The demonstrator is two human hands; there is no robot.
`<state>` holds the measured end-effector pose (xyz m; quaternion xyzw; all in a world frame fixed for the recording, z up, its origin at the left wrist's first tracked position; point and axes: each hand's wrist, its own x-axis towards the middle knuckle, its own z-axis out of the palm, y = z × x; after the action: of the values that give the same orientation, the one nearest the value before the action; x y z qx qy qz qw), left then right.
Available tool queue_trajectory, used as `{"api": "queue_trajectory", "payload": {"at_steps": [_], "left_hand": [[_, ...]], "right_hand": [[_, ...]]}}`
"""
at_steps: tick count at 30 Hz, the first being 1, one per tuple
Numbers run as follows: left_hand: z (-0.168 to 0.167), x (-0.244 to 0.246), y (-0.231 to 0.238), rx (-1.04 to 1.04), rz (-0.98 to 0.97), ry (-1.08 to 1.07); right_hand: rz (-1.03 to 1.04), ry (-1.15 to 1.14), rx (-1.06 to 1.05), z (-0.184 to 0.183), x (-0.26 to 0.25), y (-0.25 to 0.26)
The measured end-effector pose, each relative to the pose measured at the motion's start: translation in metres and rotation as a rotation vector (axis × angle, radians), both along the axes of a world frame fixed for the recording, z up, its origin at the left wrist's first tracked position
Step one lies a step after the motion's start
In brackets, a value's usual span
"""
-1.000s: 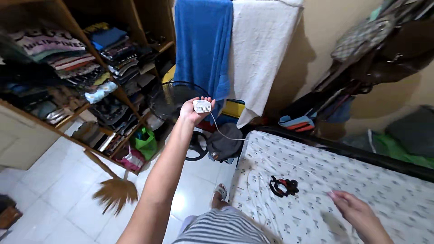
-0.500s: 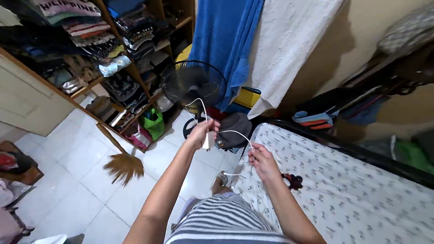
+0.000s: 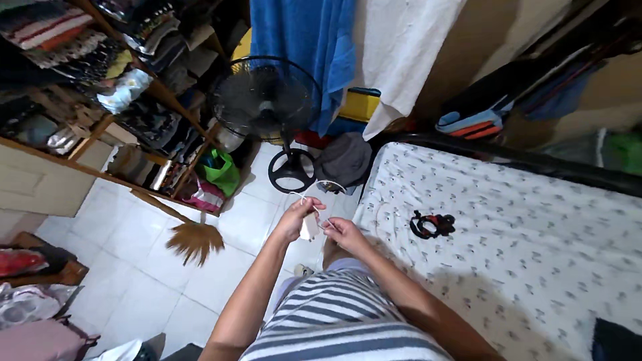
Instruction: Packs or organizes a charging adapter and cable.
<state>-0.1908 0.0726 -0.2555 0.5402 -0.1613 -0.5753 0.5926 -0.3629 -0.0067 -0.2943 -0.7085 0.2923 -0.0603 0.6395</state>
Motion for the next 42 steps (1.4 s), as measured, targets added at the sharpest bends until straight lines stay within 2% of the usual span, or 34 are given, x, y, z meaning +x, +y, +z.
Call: {"api": "queue_trajectory", "payload": {"at_steps": [3,5,7,9,14,17,20,24,28,36,42], "left_hand": [[-0.008,0.012,0.0,-0.005,0.141,0.156],[-0.018,0.023,0.0,-0.038,0.192,0.245],[-0.031,0.034,0.002,-0.095,0.17,0.353],[-0.047,0.043,0.006,-0.2,0.063,0.465],[-0.069,0.047,0.003,-0.417,-0.094,0.732],[-0.073,0.048,-0.007,-0.483,-0.097,0.879],[-0.072,0.05,-0.017,-0.508,-0.141,0.965],[-0.071,0.052,-0.026,-0.5,-0.156,0.964],[-0.077,0.049,-0.029,-0.483,-0.131,0.975],[-0.088,0.044,-0.032,-0.396,-0.102,0.944],[-0.106,0.042,-0.04,-0.261,0.005,0.784]], "right_hand": [[0.159,0.165,-0.054,-0.024,-0.019,-0.005],[0.168,0.174,-0.024,-0.04,-0.035,-0.006],[0.114,0.129,0.022,-0.057,-0.052,-0.003],[0.057,0.059,0.035,-0.068,-0.062,0.002],[0.034,-0.009,0.02,-0.056,-0.059,0.005],[-0.02,-0.079,0.137,-0.044,-0.055,-0.003],[-0.161,-0.262,0.318,-0.04,-0.053,-0.012],[-0.39,-0.47,0.514,-0.027,-0.051,-0.021],[-0.535,-0.576,0.555,-0.02,-0.051,-0.027],[-0.617,-0.605,0.587,-0.027,-0.054,-0.029],[-0.717,-0.523,0.584,-0.022,-0.058,-0.035]]}}
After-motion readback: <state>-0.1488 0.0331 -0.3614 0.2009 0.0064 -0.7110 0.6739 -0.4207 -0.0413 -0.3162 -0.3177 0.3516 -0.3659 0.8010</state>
